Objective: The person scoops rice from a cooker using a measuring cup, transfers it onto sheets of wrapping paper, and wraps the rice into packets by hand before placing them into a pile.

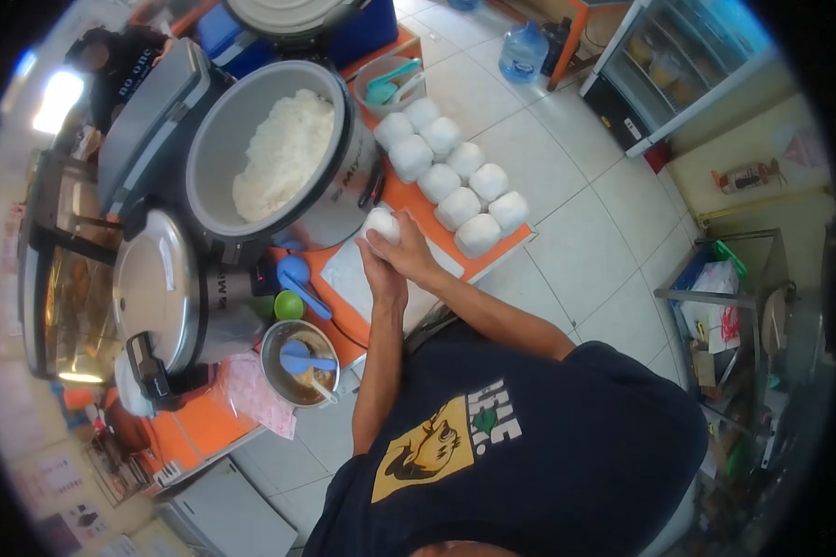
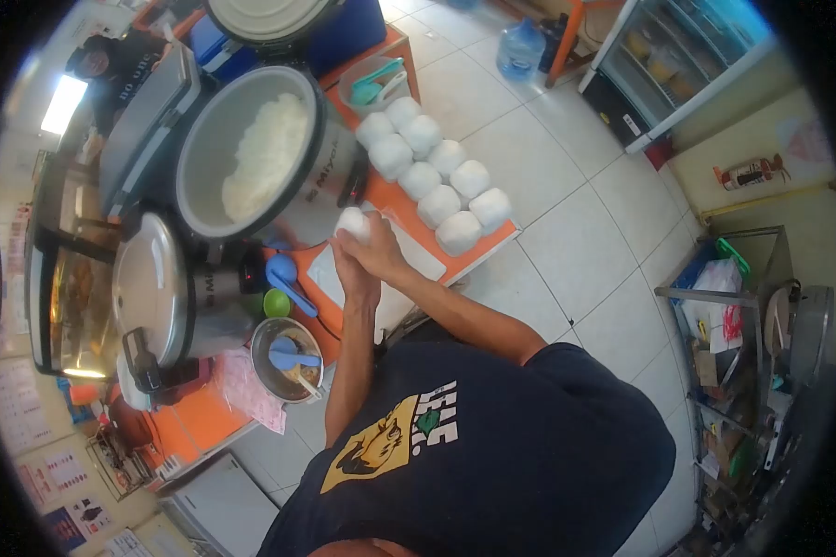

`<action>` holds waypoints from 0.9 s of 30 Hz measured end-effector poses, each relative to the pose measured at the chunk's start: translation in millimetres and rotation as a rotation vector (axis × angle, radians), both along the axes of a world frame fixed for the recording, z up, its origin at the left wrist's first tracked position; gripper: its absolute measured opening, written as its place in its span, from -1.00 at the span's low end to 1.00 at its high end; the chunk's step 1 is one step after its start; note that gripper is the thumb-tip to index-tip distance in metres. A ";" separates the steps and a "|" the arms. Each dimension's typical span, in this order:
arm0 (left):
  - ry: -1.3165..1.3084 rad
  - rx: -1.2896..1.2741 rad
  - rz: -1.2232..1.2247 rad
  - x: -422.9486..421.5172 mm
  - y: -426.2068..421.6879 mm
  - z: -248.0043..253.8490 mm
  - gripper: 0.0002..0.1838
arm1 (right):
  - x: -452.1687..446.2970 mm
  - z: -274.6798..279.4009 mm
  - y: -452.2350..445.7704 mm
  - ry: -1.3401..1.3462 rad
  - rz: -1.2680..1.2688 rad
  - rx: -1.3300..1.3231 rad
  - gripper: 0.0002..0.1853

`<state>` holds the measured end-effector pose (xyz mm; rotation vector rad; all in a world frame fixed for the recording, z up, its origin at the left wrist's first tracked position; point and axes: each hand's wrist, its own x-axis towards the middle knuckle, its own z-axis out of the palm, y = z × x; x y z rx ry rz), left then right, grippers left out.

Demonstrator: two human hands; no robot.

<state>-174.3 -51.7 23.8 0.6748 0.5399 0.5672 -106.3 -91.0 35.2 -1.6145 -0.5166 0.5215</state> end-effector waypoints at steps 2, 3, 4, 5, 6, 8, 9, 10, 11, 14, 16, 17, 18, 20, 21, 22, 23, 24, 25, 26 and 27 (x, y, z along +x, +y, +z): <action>-0.088 -0.182 -0.022 13.4 -1.7 -9.8 -0.32 | 13.2 -17.2 2.5 -0.183 -0.099 -0.005 -0.35; -0.097 -0.183 -0.025 21.5 -1.8 -4.7 -0.32 | 20.1 -23.2 -0.4 -0.056 -0.111 0.068 -0.33; -0.012 -0.119 -0.080 29.1 -2.3 3.5 -0.31 | 28.2 -20.5 -4.3 0.071 -0.120 0.138 -0.30; 0.075 -0.059 -0.131 34.5 -4.6 9.7 -0.30 | 37.7 -18.6 -10.2 0.065 -0.118 0.132 -0.30; 0.077 -0.072 -0.125 40.1 -6.9 5.8 -0.30 | 45.5 -0.1 -19.4 0.264 -0.095 0.086 -0.28; 0.145 -0.111 -0.247 48.5 -8.9 -4.8 -0.31 | 54.3 -3.9 -30.5 0.494 -0.085 0.103 -0.25; 0.147 -0.116 -0.227 51.2 -10.4 -3.5 -0.31 | 59.5 -7.0 -33.2 0.499 -0.067 0.096 -0.25; 0.226 -0.068 -0.319 56.2 -12.6 0.2 -0.29 | 66.3 -9.8 -36.2 0.547 -0.135 0.158 -0.24; 0.305 -0.017 -0.415 61.5 -12.8 5.0 -0.27 | 75.1 -11.4 -39.1 0.593 -0.207 0.223 -0.22; 0.413 -0.012 -0.375 76.8 4.4 -30.0 -0.22 | 124.2 -19.0 -50.7 0.289 -0.220 -0.168 -0.23; 0.458 -0.009 -0.304 86.0 17.2 -35.6 -0.19 | 153.1 -16.2 -49.3 0.138 -0.151 -0.289 -0.18; 0.455 -0.012 -0.304 92.4 25.2 -38.8 -0.19 | 162.0 -16.3 -47.2 -0.001 -0.083 -0.414 -0.12; 0.437 0.062 -0.281 101.2 34.2 -55.3 -0.21 | 167.2 -15.1 -41.1 -0.004 -0.083 -0.419 -0.12; 0.412 0.132 -0.256 118.4 46.3 -56.8 -0.23 | 175.1 -13.0 -26.5 -0.131 0.030 -0.584 -0.07; 0.378 0.192 -0.252 126.5 51.9 -53.3 -0.25 | 177.8 -17.5 -22.3 -0.137 0.032 -0.588 -0.07; 0.343 0.254 -0.246 133.2 57.5 -44.8 -0.27 | 179.3 -22.4 -16.8 -0.155 0.064 -0.611 -0.06; 0.337 0.254 -0.239 139.5 60.9 -47.0 -0.27 | 181.6 -26.3 -12.0 -0.175 0.097 -0.633 -0.05; 0.231 0.227 -0.240 148.5 63.8 -68.6 -0.26 | 179.4 -24.3 -8.8 -0.210 0.078 -0.604 -0.10; 0.124 0.202 -0.238 156.2 66.6 -65.2 -0.25 | 180.5 -36.5 -8.0 -0.220 0.086 -0.598 -0.10; 0.218 0.106 -0.271 159.1 65.7 -62.2 -0.21 | 182.5 -47.4 -7.9 -0.412 0.085 -0.602 -0.12; 0.306 0.017 -0.294 157.4 62.5 -45.1 -0.17 | 188.6 -58.4 -5.7 -0.612 0.085 -0.590 -0.15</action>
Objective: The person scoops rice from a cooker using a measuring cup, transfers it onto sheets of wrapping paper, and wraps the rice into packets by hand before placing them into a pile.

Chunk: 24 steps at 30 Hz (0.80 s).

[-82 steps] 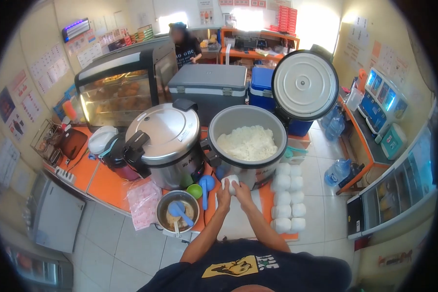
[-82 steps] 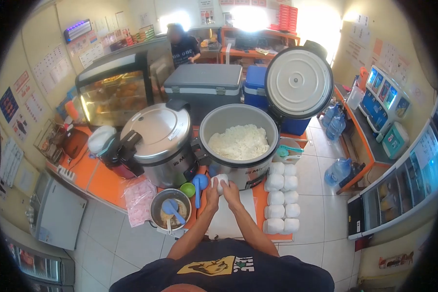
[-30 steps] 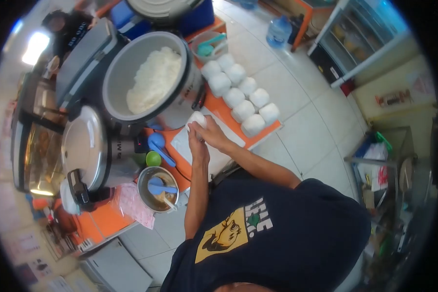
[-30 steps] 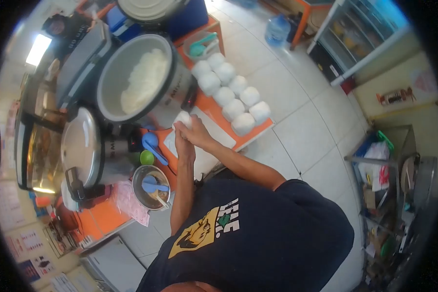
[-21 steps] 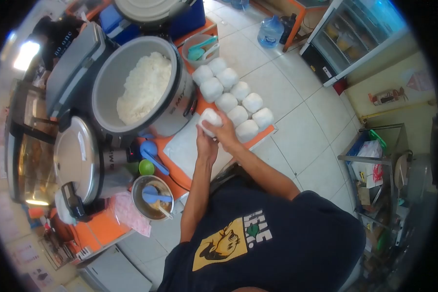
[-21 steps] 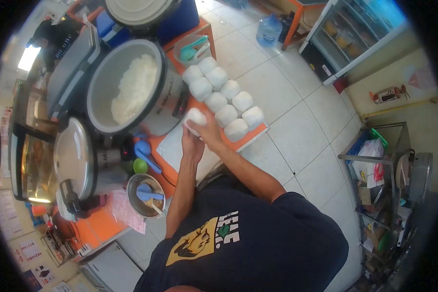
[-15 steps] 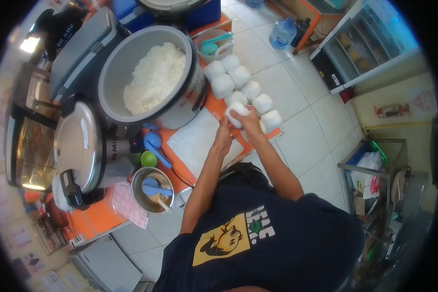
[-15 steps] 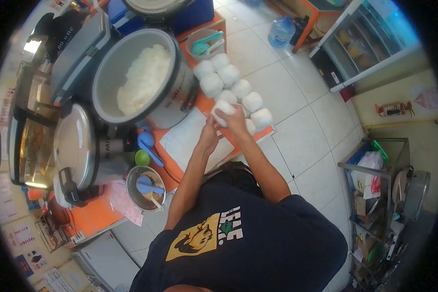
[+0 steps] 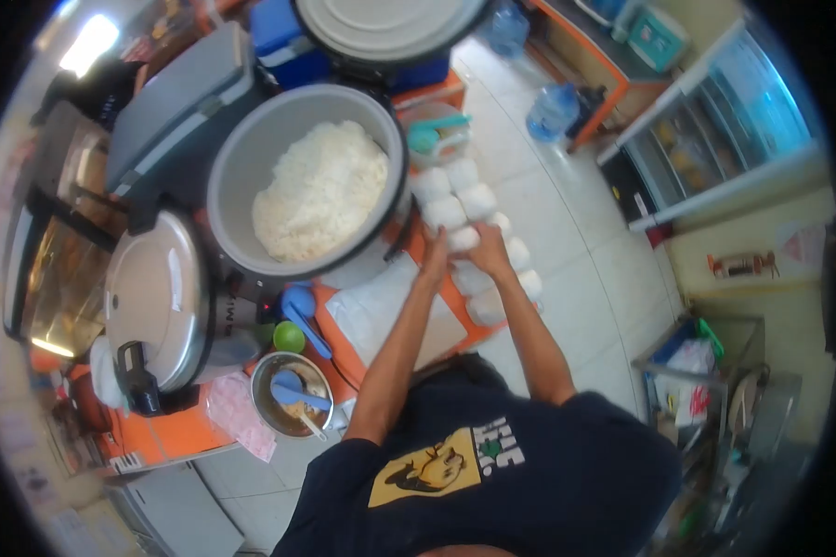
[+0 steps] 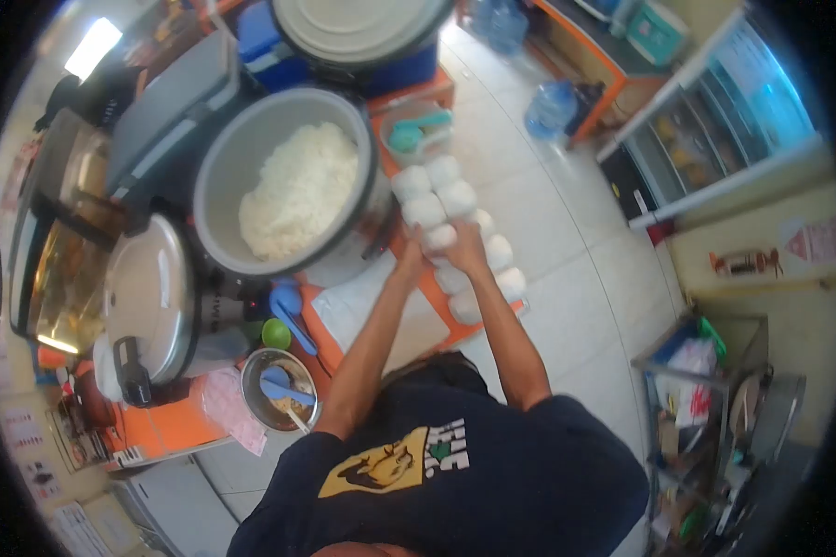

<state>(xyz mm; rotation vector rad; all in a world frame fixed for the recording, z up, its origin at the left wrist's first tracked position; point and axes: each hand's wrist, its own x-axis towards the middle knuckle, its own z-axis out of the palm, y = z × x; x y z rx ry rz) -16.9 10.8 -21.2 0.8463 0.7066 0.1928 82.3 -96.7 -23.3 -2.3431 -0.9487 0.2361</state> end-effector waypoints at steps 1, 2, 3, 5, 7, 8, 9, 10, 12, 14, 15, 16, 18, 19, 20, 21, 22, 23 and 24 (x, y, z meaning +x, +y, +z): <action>-0.024 -0.006 -0.012 2.0 1.4 -16.0 -0.15 | 4.5 -3.0 1.3 0.042 0.009 0.037 -0.16; -0.049 -0.004 -0.017 4.1 3.1 -41.8 -0.12 | 4.6 -4.1 2.0 0.086 0.028 0.079 -0.17; 0.039 0.101 0.063 9.7 -1.3 -53.7 -0.06 | 0.4 12.6 3.8 0.163 0.017 0.107 -0.19; 0.053 0.081 0.138 25.1 -3.8 -97.3 0.02 | -3.3 21.2 7.3 0.277 -0.065 0.135 -0.19; -0.003 -0.041 0.152 20.7 -0.4 -66.1 -0.01 | -6.9 28.2 8.8 0.196 -0.063 0.102 -0.23; -0.016 -0.135 0.174 22.5 -1.2 -61.7 -0.05 | -7.1 31.9 9.1 0.211 -0.036 0.100 -0.23; -0.033 -0.215 0.182 23.6 -2.0 -60.5 -0.04 | -6.3 34.9 6.9 0.226 -0.016 0.093 -0.24; -0.052 -0.293 0.184 25.8 -2.2 -59.6 -0.02 | -4.6 34.3 5.8 0.223 -0.001 0.071 -0.25; 0.052 -0.170 0.149 29.9 -6.6 -53.8 0.03 | 0.9 17.5 0.1 0.188 0.030 0.072 -0.28; 0.008 -0.023 0.183 43.0 -10.3 -90.9 0.07 | 7.7 -5.5 -4.8 0.164 0.075 0.108 -0.30; 0.039 0.015 0.163 37.0 -9.1 -61.4 0.03 | 10.5 -9.1 -2.3 0.174 0.102 0.118 -0.31; 0.048 0.042 0.161 29.3 -11.3 -41.2 0.02 | 5.1 0.6 3.2 0.156 0.119 0.140 -0.31; 0.078 0.023 0.156 19.5 -14.7 -13.2 0.02 | -22.4 28.9 0.3 0.042 -0.069 -0.183 -0.29; 0.096 -0.022 0.152 20.1 -14.6 -11.5 0.03 | -26.6 33.0 -0.7 0.022 -0.060 -0.166 -0.29; 0.074 -0.010 0.162 21.8 -14.2 -14.6 0.03 | -27.9 34.1 -4.0 0.003 -0.085 -0.122 -0.28; 0.080 -0.015 0.156 24.0 -14.1 -21.3 0.04 | -25.3 34.5 -5.7 -0.015 -0.110 -0.076 -0.26; 0.085 -0.019 0.149 26.7 -14.5 -25.0 0.07 | -18.7 34.6 -5.3 -0.037 -0.104 -0.060 -0.26; 0.063 -0.006 0.155 30.6 -17.0 -28.6 0.07 | -11.4 34.5 -4.1 -0.051 -0.252 -0.062 -0.23; 0.102 0.053 0.200 34.2 -18.9 -29.0 0.04 | -5.4 31.5 -5.7 -0.060 -0.403 -0.063 -0.21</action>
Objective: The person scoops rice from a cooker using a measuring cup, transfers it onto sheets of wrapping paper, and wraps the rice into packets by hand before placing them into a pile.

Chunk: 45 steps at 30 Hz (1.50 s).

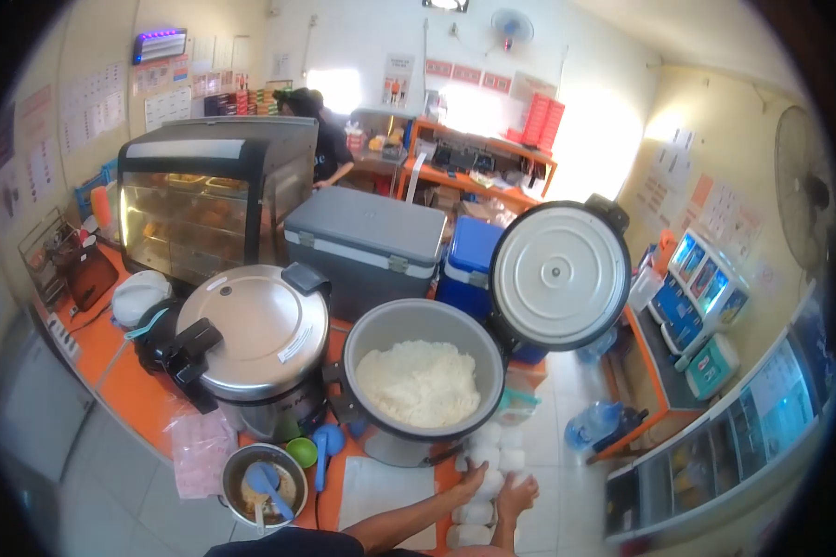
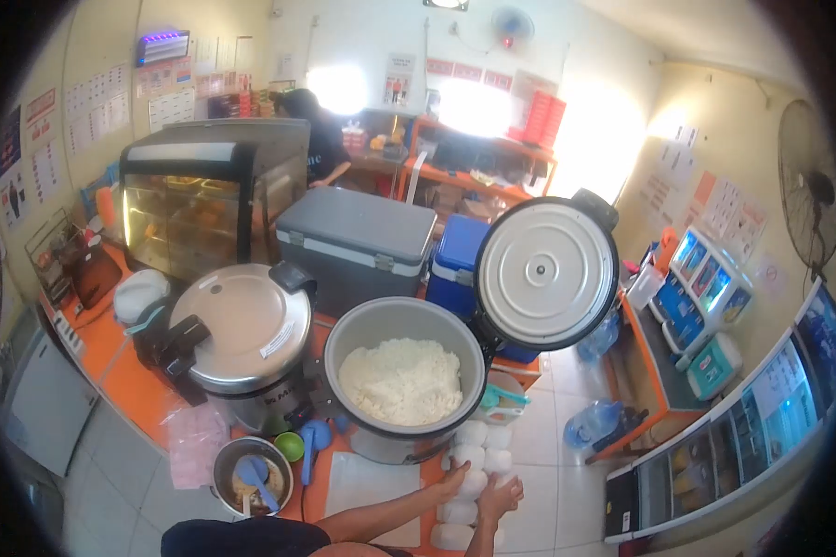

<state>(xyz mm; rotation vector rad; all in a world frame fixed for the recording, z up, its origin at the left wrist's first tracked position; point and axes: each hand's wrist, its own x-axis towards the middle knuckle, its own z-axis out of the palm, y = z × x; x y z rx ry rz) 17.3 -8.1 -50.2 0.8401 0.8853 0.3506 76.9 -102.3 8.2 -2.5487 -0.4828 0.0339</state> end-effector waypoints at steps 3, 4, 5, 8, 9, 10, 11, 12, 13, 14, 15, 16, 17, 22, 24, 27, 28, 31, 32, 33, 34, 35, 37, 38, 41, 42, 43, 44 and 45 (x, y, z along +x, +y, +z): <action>0.112 0.118 0.043 11.0 -3.6 -2.0 0.02 | 41.7 -21.3 -1.9 0.129 -0.069 -0.073 -0.15; 0.142 0.138 0.030 15.4 -2.3 -2.5 0.02 | 55.0 -27.5 -3.1 0.320 -0.073 -0.048 -0.12; 0.157 0.147 0.017 19.1 -0.8 -3.1 0.02 | 64.8 -35.6 -2.4 0.305 -0.070 -0.043 -0.12; 0.202 0.179 -0.011 29.1 2.4 -3.2 0.02 | 91.0 -64.7 2.2 0.372 0.180 -0.138 -0.07; 0.216 0.186 -0.018 31.6 3.8 -4.8 0.02 | 89.6 -67.3 4.7 0.386 0.123 -0.105 -0.07; 0.223 0.191 -0.022 34.6 5.0 -6.4 0.02 | 88.2 -70.5 4.9 0.403 0.064 -0.073 -0.06; 0.233 0.195 -0.026 36.0 4.0 -6.4 0.02 | 83.9 -63.2 6.0 0.386 0.060 -0.085 -0.07; 0.245 0.201 -0.031 37.6 3.8 -6.5 0.02 | 79.4 -56.4 7.4 0.385 0.055 -0.088 -0.07; 0.256 0.208 -0.037 38.9 3.7 -6.9 0.02 | 75.3 -49.4 8.2 0.363 0.065 -0.117 -0.07; 0.261 0.212 -0.040 39.8 3.3 -7.3 0.02 | 70.8 -41.6 6.5 0.342 0.074 -0.146 -0.06; 0.268 0.215 -0.043 39.9 2.9 -7.9 0.02 | 70.4 -40.4 4.9 0.343 0.065 -0.151 -0.06; 0.280 0.218 -0.049 39.2 3.5 -8.8 0.02 | 70.3 -39.3 5.2 0.336 0.093 -0.170 -0.06; 0.289 0.222 -0.053 39.0 3.9 -9.2 0.02 | 70.2 -37.8 4.3 0.329 0.122 -0.189 -0.06; 0.317 0.238 -0.065 37.6 7.4 -9.9 0.02 | 88.5 -45.1 -1.3 0.379 0.139 -0.132 -0.06; 0.329 0.245 -0.069 36.7 8.9 -10.5 0.02 | 91.5 -47.2 1.1 0.407 0.098 -0.068 -0.08; 0.347 0.256 -0.078 37.7 13.3 -12.8 0.02 | 76.2 -19.4 8.0 0.242 0.017 0.050 -0.16; 0.349 0.258 -0.079 38.2 13.3 -13.7 0.02 | 69.0 -11.4 10.5 0.135 -0.032 0.058 -0.21; 0.377 0.264 -0.081 36.2 17.4 -15.4 0.02 | 37.9 8.7 10.3 0.071 -0.056 0.072 -0.33; 0.383 0.264 -0.083 36.4 18.1 -16.3 0.02 | 28.7 10.6 10.8 0.111 -0.036 0.057 -0.40; 0.388 0.266 -0.085 35.2 17.5 -16.0 0.02 | 22.3 7.7 14.5 0.114 -0.036 0.064 -0.40; 0.396 0.266 -0.089 34.0 17.3 -16.2 0.02 | 14.3 2.1 15.1 0.144 0.033 0.088 -0.47; 0.405 0.269 -0.091 33.5 17.3 -16.2 0.02 | 7.6 -1.9 16.6 0.173 0.099 0.115 -0.54; 0.414 0.273 -0.103 30.4 18.6 -17.4 0.02 | 1.9 -11.2 22.4 0.123 0.079 0.168 -0.57; 0.419 0.273 -0.102 29.9 17.4 -17.9 0.02 | 2.1 -16.9 21.6 0.065 0.066 0.209 -0.61; 0.424 0.281 -0.108 28.0 15.8 -17.9 0.02 | -0.2 -17.1 26.1 0.088 0.045 0.193 -0.60; 0.425 0.283 -0.107 25.0 16.0 -18.1 0.02 | -1.5 -16.4 28.4 0.091 0.045 0.193 -0.60; 0.424 0.287 -0.110 23.0 13.9 -18.5 0.02 | -4.8 -13.0 29.7 0.074 0.060 0.181 -0.60; 0.417 0.293 -0.107 22.2 16.1 -19.2 0.02 | -8.9 -10.6 26.3 0.059 0.075 0.160 -0.60; 0.424 0.299 -0.110 18.3 11.5 -22.1 0.02 | -9.7 -11.4 26.0 0.048 0.077 0.127 -0.60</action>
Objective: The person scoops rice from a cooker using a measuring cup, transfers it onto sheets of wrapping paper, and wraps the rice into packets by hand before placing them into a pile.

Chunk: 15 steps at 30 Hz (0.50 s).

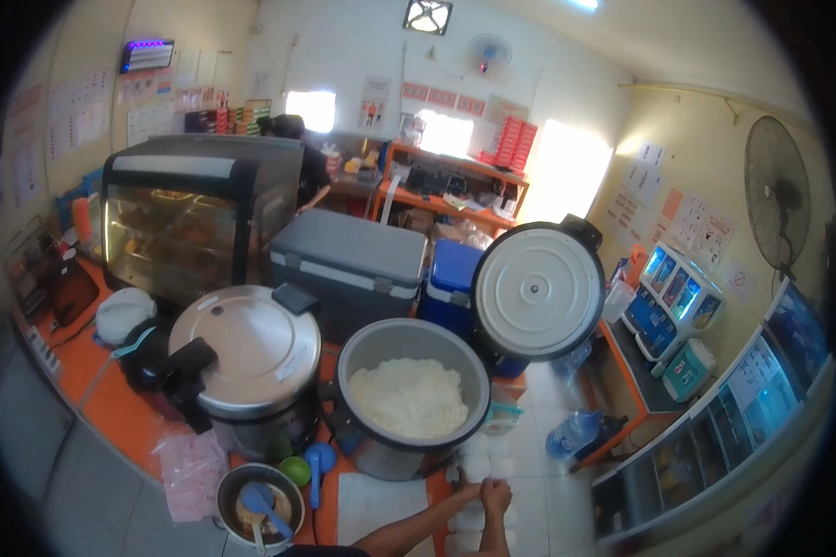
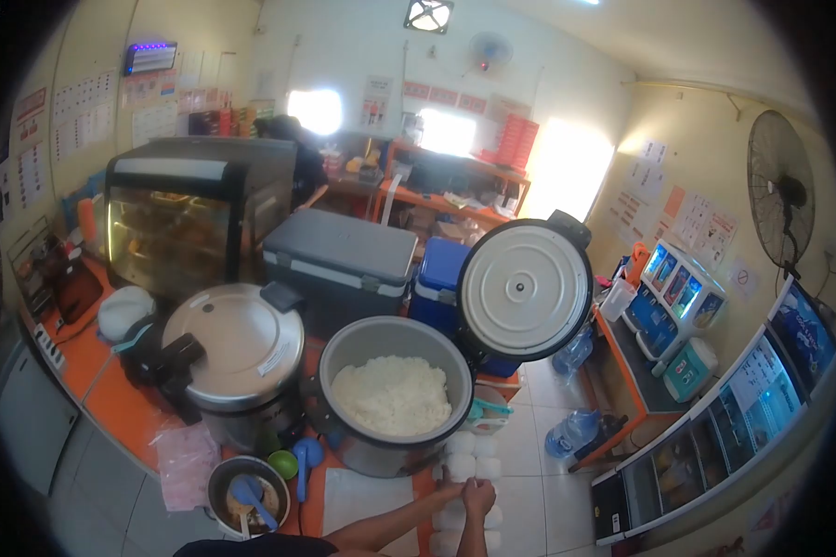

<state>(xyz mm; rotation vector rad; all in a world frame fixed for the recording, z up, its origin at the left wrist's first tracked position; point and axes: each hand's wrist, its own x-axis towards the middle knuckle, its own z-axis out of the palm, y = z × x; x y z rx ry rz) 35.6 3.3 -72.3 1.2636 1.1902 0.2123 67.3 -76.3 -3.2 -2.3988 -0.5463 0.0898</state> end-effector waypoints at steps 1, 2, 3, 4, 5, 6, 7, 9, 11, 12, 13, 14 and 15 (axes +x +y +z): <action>-0.003 0.003 -0.005 -3.8 -3.1 -2.6 0.02 | 4.3 -5.9 2.5 -0.012 0.003 -0.038 -0.60; -0.002 0.006 -0.004 -6.8 -7.6 -7.2 0.02 | 8.8 -13.9 4.8 -0.027 0.006 -0.056 -0.60; 0.004 0.012 -0.007 -9.7 -12.5 -6.7 0.02 | 14.8 -24.2 5.2 -0.042 0.009 -0.080 -0.59; 0.005 0.017 -0.014 -10.9 -17.1 -13.2 0.02 | 15.3 -20.6 4.9 -0.025 0.039 -0.102 -0.58; 0.015 0.020 -0.018 -13.5 -20.6 -15.0 0.02 | 14.4 -18.1 3.5 -0.001 0.065 -0.125 -0.57; 0.022 0.021 -0.029 -16.7 -23.5 -16.1 0.02 | 12.3 -15.7 1.7 0.015 0.068 -0.156 -0.56; 0.032 0.030 -0.032 -21.0 -23.7 -10.7 0.02 | 12.4 -14.5 4.0 0.026 0.071 -0.172 -0.55; 0.046 0.039 -0.046 -23.0 -26.1 -17.9 0.02 | 8.7 -8.5 2.4 0.025 0.073 -0.233 -0.51; 0.066 0.050 -0.060 -24.3 -29.6 -22.8 0.02 | 3.6 -2.8 -0.4 0.049 0.071 -0.223 -0.48; 0.077 0.057 -0.068 -24.9 -29.7 -24.4 0.02 | 0.3 1.0 -1.7 0.067 0.082 -0.206 -0.45; 0.087 0.064 -0.075 -25.6 -28.4 -25.0 0.02 | -2.9 5.6 -2.2 0.066 0.078 -0.202 -0.45; 0.099 0.072 -0.085 -26.6 -26.9 -25.2 0.02 | -6.8 9.9 -3.6 0.061 0.053 -0.190 -0.44; 0.109 0.079 -0.095 -24.3 -25.4 -36.6 0.02 | -11.4 15.3 -4.8 0.059 0.026 -0.178 -0.42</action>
